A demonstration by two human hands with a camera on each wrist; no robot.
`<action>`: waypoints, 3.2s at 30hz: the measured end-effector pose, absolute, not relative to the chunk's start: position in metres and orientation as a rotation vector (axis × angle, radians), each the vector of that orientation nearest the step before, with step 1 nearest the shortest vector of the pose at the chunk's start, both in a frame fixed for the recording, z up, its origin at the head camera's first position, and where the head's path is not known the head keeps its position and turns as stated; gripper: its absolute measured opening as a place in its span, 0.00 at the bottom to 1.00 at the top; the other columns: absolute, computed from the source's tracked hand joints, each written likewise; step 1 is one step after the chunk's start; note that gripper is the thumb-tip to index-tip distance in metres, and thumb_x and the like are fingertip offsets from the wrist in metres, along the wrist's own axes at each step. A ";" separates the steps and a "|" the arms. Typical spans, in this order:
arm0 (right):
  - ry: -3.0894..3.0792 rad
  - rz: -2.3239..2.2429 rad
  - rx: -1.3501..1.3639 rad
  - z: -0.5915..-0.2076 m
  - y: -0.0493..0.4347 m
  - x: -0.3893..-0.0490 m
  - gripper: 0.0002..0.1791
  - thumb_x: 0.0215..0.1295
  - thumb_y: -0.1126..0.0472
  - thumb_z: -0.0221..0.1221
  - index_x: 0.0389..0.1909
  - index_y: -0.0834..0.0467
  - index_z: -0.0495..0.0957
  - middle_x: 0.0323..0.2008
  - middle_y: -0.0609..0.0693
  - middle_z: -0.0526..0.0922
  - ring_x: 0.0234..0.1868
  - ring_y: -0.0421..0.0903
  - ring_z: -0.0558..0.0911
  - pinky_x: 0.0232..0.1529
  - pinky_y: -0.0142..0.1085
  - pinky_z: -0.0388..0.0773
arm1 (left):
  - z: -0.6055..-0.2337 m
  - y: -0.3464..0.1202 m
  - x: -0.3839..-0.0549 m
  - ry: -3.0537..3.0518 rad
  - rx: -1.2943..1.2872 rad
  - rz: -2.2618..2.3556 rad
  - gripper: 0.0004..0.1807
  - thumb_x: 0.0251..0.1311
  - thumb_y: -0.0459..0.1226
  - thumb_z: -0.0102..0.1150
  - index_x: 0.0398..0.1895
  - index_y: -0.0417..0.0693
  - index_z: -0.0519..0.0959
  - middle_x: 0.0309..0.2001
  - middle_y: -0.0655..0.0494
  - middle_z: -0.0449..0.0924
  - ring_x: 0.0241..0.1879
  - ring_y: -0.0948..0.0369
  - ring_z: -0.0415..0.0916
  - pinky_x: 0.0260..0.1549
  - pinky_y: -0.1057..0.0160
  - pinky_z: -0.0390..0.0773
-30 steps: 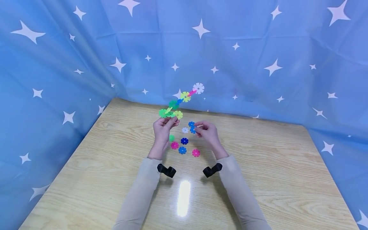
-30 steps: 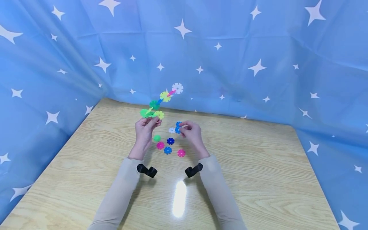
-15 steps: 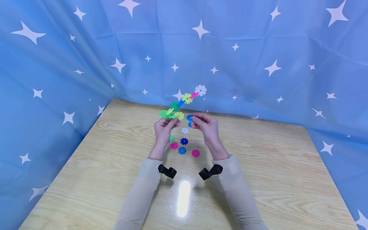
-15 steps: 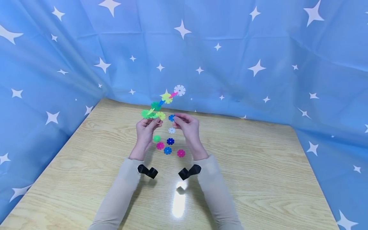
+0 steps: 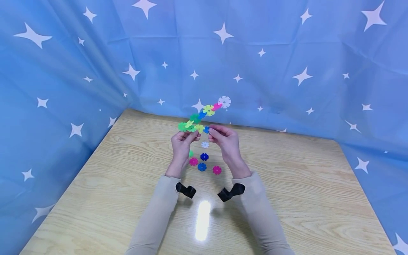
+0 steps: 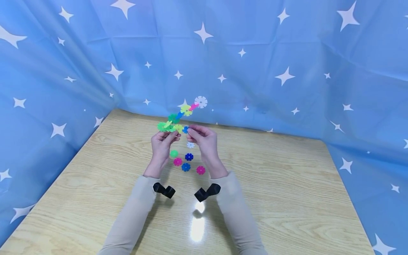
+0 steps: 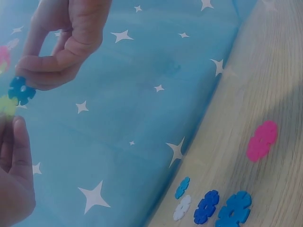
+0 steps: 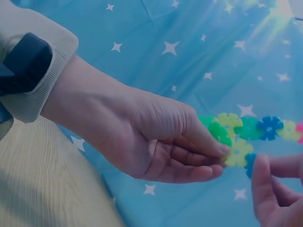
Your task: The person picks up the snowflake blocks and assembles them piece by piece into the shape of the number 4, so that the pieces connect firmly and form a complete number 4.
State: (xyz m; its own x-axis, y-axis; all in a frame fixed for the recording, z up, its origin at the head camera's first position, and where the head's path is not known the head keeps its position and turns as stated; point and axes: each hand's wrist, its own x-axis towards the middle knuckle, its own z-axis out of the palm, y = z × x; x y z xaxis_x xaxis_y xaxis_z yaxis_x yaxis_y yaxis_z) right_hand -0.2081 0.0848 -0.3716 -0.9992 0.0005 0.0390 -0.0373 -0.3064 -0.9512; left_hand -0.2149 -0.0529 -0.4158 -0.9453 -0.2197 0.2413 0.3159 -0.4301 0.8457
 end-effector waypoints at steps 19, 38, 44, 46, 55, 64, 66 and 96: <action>-1.542 2.559 0.108 -0.391 0.068 -0.213 0.15 0.60 0.75 0.57 0.49 0.75 0.74 0.30 0.47 0.85 0.29 0.38 0.81 0.36 0.29 0.81 | -0.412 -0.049 -0.215 -1.393 -0.120 -2.374 0.11 0.56 0.23 0.58 0.25 0.47 0.81 0.22 0.57 0.81 0.23 0.64 0.81 0.32 0.66 0.83; -1.534 2.483 0.209 -0.388 0.066 -0.212 0.16 0.62 0.72 0.57 0.50 0.73 0.75 0.32 0.46 0.83 0.33 0.40 0.81 0.41 0.30 0.80 | -0.402 -0.045 -0.211 -1.426 -0.202 -2.286 0.04 0.55 0.22 0.59 0.31 0.24 0.78 0.22 0.60 0.82 0.23 0.65 0.79 0.31 0.67 0.82; -1.439 2.473 0.180 -0.390 0.058 -0.210 0.12 0.63 0.71 0.56 0.47 0.67 0.79 0.32 0.46 0.84 0.34 0.40 0.82 0.44 0.33 0.81 | -0.402 -0.041 -0.211 -1.414 -0.133 -2.315 0.03 0.54 0.21 0.59 0.31 0.26 0.79 0.21 0.59 0.81 0.22 0.64 0.79 0.30 0.67 0.82; -1.445 2.427 0.193 -0.390 0.056 -0.209 0.12 0.63 0.71 0.56 0.47 0.68 0.79 0.31 0.46 0.84 0.35 0.39 0.82 0.45 0.33 0.81 | -0.401 -0.041 -0.210 -1.412 -0.145 -2.300 0.04 0.54 0.21 0.59 0.32 0.23 0.78 0.22 0.59 0.81 0.22 0.64 0.79 0.31 0.67 0.82; -1.405 2.375 0.195 -0.396 0.047 -0.207 0.17 0.64 0.70 0.56 0.50 0.77 0.73 0.38 0.55 0.84 0.40 0.41 0.83 0.50 0.43 0.77 | -0.403 -0.037 -0.208 -1.363 -0.123 -2.304 0.07 0.54 0.20 0.57 0.34 0.17 0.75 0.23 0.58 0.81 0.21 0.65 0.78 0.29 0.68 0.82; -1.366 2.417 0.193 -0.396 0.037 -0.207 0.12 0.65 0.69 0.56 0.46 0.70 0.78 0.29 0.49 0.80 0.31 0.40 0.80 0.42 0.35 0.82 | -0.406 -0.037 -0.209 -1.325 -0.111 -2.292 0.09 0.53 0.20 0.58 0.34 0.16 0.75 0.23 0.57 0.82 0.21 0.64 0.79 0.29 0.68 0.82; -1.390 2.424 0.195 -0.397 0.039 -0.208 0.15 0.65 0.68 0.56 0.49 0.73 0.75 0.30 0.49 0.80 0.34 0.40 0.80 0.46 0.37 0.80 | -0.406 -0.038 -0.210 -1.322 -0.121 -2.292 0.06 0.53 0.21 0.58 0.33 0.20 0.77 0.23 0.57 0.82 0.21 0.64 0.79 0.29 0.67 0.82; -1.559 2.351 0.125 -0.397 0.047 -0.207 0.18 0.61 0.65 0.61 0.51 0.68 0.77 0.34 0.43 0.85 0.39 0.40 0.82 0.45 0.32 0.78 | -0.404 -0.046 -0.214 -1.430 -0.199 -2.285 0.06 0.55 0.24 0.60 0.30 0.21 0.79 0.19 0.60 0.81 0.21 0.66 0.79 0.30 0.67 0.82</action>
State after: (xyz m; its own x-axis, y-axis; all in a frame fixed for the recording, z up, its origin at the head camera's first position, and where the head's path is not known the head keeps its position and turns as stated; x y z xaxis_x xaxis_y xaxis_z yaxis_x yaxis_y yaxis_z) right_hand -0.2067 0.0472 -0.3974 -0.9459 0.2128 0.2450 -0.3085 -0.3554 -0.8823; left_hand -0.2144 -0.0455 -0.4036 -0.8951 -0.2848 0.3431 0.4330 -0.3718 0.8211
